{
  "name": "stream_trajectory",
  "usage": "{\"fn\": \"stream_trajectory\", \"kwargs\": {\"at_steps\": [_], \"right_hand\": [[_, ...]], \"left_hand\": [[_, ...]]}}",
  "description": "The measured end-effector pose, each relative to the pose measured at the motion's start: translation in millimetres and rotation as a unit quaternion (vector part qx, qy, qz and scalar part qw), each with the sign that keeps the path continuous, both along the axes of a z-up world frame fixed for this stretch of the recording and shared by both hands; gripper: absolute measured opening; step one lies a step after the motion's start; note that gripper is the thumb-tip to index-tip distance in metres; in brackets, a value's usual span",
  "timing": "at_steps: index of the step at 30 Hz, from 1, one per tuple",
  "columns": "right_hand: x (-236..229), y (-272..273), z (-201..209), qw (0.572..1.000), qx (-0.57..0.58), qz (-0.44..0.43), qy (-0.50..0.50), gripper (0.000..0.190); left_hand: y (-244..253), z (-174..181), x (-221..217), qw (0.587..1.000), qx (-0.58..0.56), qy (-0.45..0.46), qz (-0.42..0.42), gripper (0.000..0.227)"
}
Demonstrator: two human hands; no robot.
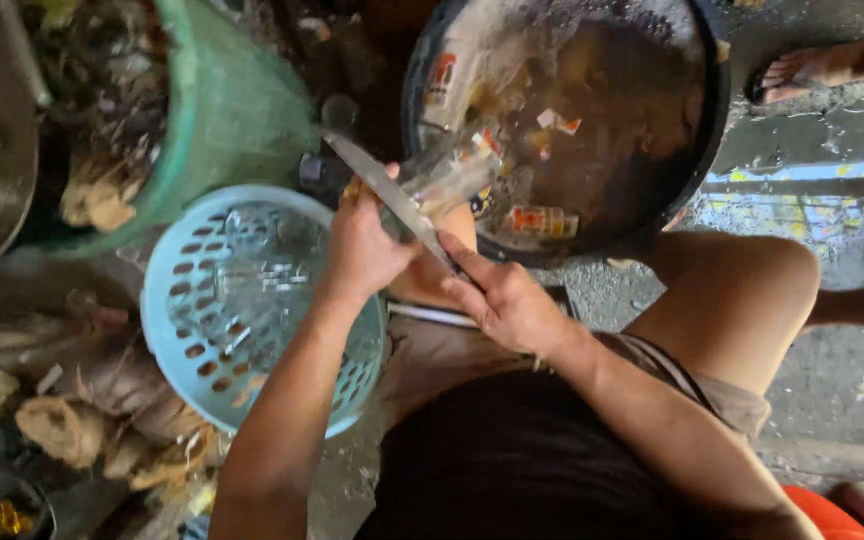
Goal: Scraping labels off glass bottles with a knife and washing them in a tub of soapy water
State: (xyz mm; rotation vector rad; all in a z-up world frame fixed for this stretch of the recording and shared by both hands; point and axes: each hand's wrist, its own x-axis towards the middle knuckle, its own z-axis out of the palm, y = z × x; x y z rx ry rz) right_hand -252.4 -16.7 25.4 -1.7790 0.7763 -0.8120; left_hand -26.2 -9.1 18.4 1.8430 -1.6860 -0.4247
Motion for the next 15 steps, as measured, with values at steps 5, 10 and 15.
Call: {"fn": "stream_trajectory", "kwargs": {"at_steps": [5, 10, 15], "right_hand": [[-42, -19, -92, 0.975, 0.211, -0.062, -0.043, 0.048], [-46, -36, -103, 0.949, 0.245, -0.154, 0.124, 0.026], [-126, -62, -298, 0.785, 0.395, -0.476, 0.043, 0.027]], "left_hand": [[-37, -12, 6, 0.999, 0.000, -0.025, -0.041, 0.083], [-92, -51, -11, 0.984, 0.151, -0.060, -0.077, 0.079], [-166, -128, -45, 0.961, 0.216, -0.109, -0.135, 0.077]]}}
